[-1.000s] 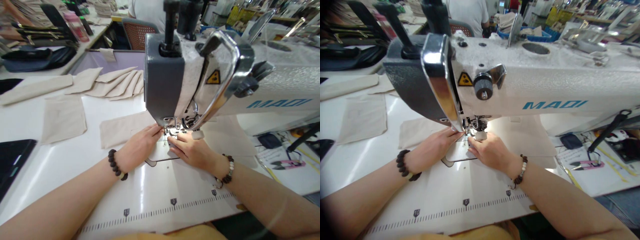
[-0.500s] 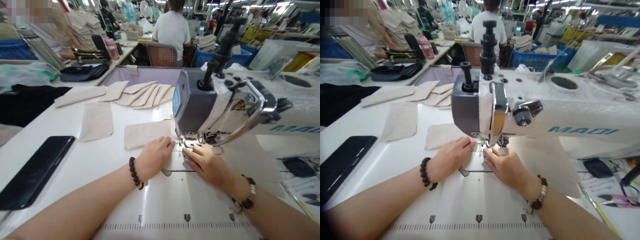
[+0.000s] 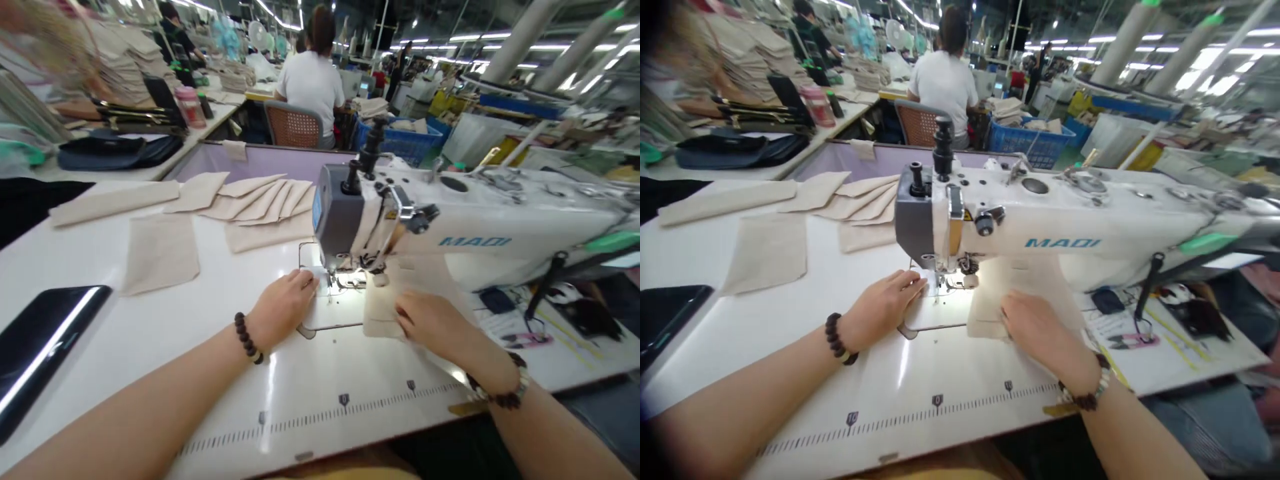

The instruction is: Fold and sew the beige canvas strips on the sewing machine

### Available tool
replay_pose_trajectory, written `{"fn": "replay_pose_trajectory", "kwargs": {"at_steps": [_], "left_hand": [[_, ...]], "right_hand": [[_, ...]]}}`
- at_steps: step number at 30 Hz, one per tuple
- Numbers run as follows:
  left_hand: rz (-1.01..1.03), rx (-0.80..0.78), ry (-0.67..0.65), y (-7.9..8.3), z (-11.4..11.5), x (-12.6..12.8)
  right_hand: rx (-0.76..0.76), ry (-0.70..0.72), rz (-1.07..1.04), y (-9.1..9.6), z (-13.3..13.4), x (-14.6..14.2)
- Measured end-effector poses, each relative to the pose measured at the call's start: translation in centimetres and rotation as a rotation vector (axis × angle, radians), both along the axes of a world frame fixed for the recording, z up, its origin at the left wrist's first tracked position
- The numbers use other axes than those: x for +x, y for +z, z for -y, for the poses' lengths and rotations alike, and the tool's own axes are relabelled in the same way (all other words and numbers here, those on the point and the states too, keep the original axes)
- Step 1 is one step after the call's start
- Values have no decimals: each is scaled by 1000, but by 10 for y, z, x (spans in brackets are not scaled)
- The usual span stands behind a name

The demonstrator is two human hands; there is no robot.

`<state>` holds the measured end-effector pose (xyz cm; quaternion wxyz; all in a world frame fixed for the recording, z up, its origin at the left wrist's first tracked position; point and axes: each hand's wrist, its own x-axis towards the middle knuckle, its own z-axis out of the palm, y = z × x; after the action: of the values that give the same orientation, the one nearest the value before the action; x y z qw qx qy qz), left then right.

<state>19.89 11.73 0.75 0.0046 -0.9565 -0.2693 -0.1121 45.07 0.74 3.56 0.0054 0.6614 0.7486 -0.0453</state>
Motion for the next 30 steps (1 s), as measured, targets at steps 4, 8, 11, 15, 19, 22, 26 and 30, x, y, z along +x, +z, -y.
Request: {"fn": "replay_pose_trajectory", "kwargs": {"at_steps": [4,8,11,15,19,22,26,30], "left_hand": [[2,13,-90,6,10,3],[3,-40,-157,13,22,6],[-7,-45,-213,19,31,8],[-50,-53,-256,27,41,8],[-52,-80,-256,29,50,7],[-18,-82,-256,26,54,7],[30,-83,-268,21,56,8],[133,-71,-302,12,56,8]], "right_hand": [[29,-89,-91,2,7,2],[42,-125,-227,6,11,12],[63,-164,-317,4,13,16],[97,-252,-431,-6,12,17],[72,-364,-583,-12,9,25],[65,-432,-715,-11,6,36],[96,-467,-824,-8,-1,49],[133,-438,-818,2,-5,52]]}}
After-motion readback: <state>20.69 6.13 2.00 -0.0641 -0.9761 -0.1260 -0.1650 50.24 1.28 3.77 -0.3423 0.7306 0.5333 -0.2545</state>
